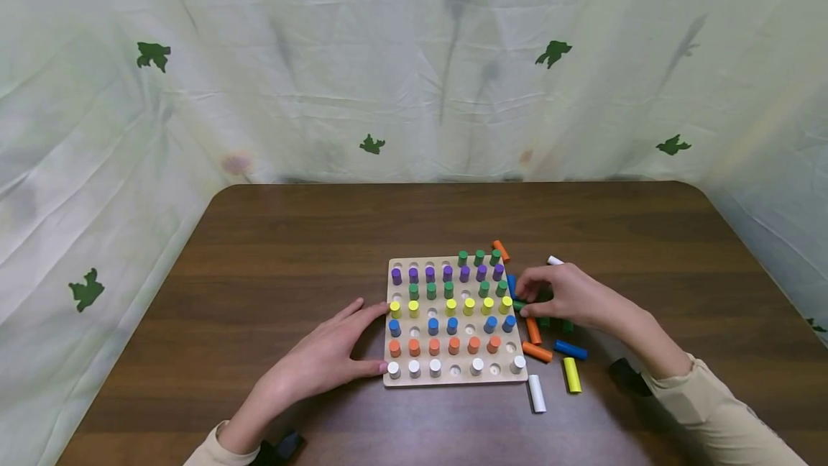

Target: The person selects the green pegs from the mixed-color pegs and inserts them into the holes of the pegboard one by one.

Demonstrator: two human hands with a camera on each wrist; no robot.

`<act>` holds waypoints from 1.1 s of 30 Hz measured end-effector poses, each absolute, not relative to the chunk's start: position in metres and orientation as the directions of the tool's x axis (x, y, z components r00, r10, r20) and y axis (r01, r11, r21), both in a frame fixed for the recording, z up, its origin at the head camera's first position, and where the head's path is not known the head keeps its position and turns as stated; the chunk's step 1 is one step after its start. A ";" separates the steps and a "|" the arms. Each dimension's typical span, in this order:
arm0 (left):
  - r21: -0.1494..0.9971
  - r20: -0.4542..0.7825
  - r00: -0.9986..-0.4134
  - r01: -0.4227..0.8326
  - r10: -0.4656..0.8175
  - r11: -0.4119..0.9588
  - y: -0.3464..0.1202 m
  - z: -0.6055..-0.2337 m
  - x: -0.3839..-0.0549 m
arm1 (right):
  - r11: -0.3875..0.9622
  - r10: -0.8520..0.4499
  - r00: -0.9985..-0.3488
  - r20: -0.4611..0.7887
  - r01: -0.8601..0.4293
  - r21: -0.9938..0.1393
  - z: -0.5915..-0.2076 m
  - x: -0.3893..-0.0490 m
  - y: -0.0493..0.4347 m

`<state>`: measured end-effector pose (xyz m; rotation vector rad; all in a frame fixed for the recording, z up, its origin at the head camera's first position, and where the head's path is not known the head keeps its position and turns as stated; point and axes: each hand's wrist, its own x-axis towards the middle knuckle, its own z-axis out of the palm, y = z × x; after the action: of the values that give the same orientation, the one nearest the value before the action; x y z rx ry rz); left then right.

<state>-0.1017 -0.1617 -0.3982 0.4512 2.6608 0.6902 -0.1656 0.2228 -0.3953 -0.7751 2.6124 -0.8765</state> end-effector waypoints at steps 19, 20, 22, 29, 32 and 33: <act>0.513 -0.260 -0.885 0.213 0.387 0.831 -0.162 -0.399 -0.103 | 0.694 -0.561 -0.821 -0.105 -0.397 -0.601 -0.400 -0.167 0.222; 0.515 -0.260 -0.885 0.212 0.387 0.831 -0.162 -0.399 -0.103 | 0.697 -0.555 -0.826 -0.101 -0.395 -0.599 -0.399 -0.167 0.222; 0.516 -0.259 -0.885 0.213 0.388 0.830 -0.162 -0.400 -0.103 | 0.699 -0.545 -0.834 -0.083 -0.397 -0.595 -0.398 -0.166 0.223; 0.514 -0.242 -0.886 0.228 0.395 0.827 -0.162 -0.399 -0.101 | 0.677 -0.554 -0.832 -0.018 -0.438 -0.591 -0.394 -0.166 0.226; 0.516 -0.239 -0.887 0.230 0.396 0.825 -0.162 -0.399 -0.101 | 0.657 -0.573 -0.820 0.006 -0.463 -0.595 -0.392 -0.166 0.226; 0.516 -0.239 -0.887 0.229 0.396 0.825 -0.162 -0.399 -0.101 | 0.651 -0.578 -0.816 0.013 -0.470 -0.596 -0.391 -0.166 0.226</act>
<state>-0.1010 -0.1623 -0.3987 0.4722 2.6707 0.6950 -0.1661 0.2263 -0.3906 -0.8624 2.6890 -0.8948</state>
